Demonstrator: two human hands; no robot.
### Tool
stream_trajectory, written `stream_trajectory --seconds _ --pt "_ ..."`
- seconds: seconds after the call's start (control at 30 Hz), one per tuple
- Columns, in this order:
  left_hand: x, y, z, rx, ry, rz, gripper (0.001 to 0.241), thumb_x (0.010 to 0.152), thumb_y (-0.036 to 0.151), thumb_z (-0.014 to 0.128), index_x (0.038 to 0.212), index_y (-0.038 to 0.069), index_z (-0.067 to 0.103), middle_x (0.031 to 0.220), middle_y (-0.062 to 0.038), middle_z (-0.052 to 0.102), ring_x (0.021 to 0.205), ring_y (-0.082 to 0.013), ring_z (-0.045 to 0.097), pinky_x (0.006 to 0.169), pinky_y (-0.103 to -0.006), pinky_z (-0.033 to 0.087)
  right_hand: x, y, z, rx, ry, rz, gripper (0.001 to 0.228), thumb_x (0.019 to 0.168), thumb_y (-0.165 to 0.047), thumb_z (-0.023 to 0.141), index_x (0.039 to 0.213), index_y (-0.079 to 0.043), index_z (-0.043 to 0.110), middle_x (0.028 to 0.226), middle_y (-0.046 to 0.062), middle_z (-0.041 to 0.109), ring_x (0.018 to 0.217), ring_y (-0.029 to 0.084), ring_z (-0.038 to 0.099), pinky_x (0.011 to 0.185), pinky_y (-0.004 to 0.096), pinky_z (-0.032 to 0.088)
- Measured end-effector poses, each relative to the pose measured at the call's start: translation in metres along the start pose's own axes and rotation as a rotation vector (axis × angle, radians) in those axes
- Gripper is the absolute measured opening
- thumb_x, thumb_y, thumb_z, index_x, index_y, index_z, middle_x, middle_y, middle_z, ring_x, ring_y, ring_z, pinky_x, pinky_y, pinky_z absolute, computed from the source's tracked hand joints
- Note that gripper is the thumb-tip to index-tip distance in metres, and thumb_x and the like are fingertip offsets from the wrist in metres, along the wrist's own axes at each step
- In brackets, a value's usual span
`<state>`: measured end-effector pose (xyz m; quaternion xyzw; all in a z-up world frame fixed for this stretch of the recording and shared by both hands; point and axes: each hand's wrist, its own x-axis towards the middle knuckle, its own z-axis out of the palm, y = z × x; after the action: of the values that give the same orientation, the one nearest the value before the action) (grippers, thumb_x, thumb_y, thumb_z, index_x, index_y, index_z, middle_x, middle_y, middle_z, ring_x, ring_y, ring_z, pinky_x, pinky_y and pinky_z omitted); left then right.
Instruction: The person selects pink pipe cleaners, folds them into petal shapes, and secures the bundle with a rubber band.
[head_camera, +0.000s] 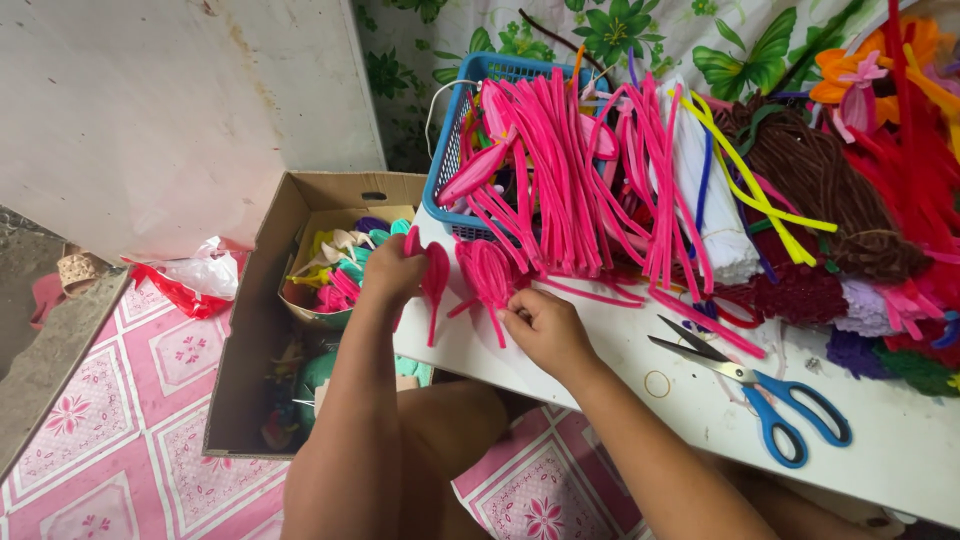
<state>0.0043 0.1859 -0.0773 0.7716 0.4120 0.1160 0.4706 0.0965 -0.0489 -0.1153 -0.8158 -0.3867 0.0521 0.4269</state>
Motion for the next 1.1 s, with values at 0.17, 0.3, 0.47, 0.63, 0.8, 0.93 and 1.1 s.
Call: stream_trajectory --seconds 0.17,0.3,0.47,0.63,0.8,0.93,1.1 --pt "-0.017 0.011 -0.008 -0.626 -0.105 -0.085 0.042 0.086 0.004 0.058 0.127 -0.005 0.057 0.1 -0.031 0.064 0.082 -0.0473 0.074 0.067 -0.0608 0.062 0.014 -0.033 0.012 0.058 -0.021 -0.122 0.009 0.085 -0.02 0.077 0.089 -0.013 0.074 0.072 0.008 0.07 0.076 0.027 0.072 0.069 0.035 0.058" --pt "-0.017 0.009 -0.005 -1.009 -0.201 -0.106 0.054 0.1 0.032 0.061 0.14 -0.002 0.049 0.115 -0.03 0.058 0.098 -0.043 0.07 0.075 -0.068 0.056 0.03 -0.047 0.028 0.013 -0.04 -0.181 0.012 0.085 -0.022 0.076 0.09 -0.012 0.072 0.073 0.011 0.069 0.078 0.03 0.072 0.069 0.038 0.058" --pt "0.004 -0.016 0.008 -0.912 -0.202 0.049 0.054 0.086 0.013 0.078 0.133 0.0 0.055 0.101 -0.019 0.066 0.084 -0.0321 0.071 0.062 -0.0484 0.064 0.029 -0.063 0.012 -0.125 -0.136 -0.085 0.022 0.087 -0.033 0.073 0.095 -0.012 0.07 0.08 0.011 0.07 0.084 0.032 0.072 0.075 0.041 0.058" --pt "-0.012 0.001 -0.007 -0.754 -0.026 -0.002 0.045 0.076 0.007 0.083 0.119 0.005 0.069 0.095 -0.016 0.071 0.083 -0.0304 0.071 0.061 -0.0452 0.063 0.022 -0.042 0.006 -0.526 -0.338 0.144 0.043 0.085 -0.049 0.073 0.106 -0.012 0.064 0.103 0.014 0.07 0.1 0.037 0.072 0.088 0.051 0.057" --pt "-0.021 0.007 -0.004 -0.418 0.08 -0.023 0.034 0.075 0.017 0.077 0.109 0.013 0.074 0.092 -0.014 0.071 0.095 -0.0312 0.07 0.081 -0.045 0.055 0.021 -0.005 0.016 -0.314 -0.14 0.09 0.024 0.092 -0.035 0.067 0.083 -0.013 0.066 0.073 0.013 0.068 0.084 0.037 0.072 0.072 0.044 0.057" --pt "-0.011 -0.007 0.017 -0.522 0.042 -0.061 0.039 0.081 0.017 0.074 0.119 0.013 0.071 0.1 -0.015 0.072 0.097 -0.0308 0.071 0.076 -0.0459 0.06 0.027 -0.024 0.022 0.016 -0.088 0.178 0.022 0.091 -0.031 0.071 0.077 -0.014 0.07 0.056 0.003 0.068 0.055 0.018 0.07 0.055 0.028 0.054" --pt "-0.006 0.001 0.027 -1.177 -0.109 -0.078 0.072 0.095 0.052 0.068 0.139 -0.002 0.049 0.115 -0.027 0.059 0.102 -0.0361 0.066 0.082 -0.0572 0.058 0.032 -0.038 0.039 0.165 -0.169 0.221 0.017 0.09 -0.024 0.07 0.089 -0.007 0.073 0.056 0.006 0.068 0.048 0.014 0.066 0.048 0.025 0.051"
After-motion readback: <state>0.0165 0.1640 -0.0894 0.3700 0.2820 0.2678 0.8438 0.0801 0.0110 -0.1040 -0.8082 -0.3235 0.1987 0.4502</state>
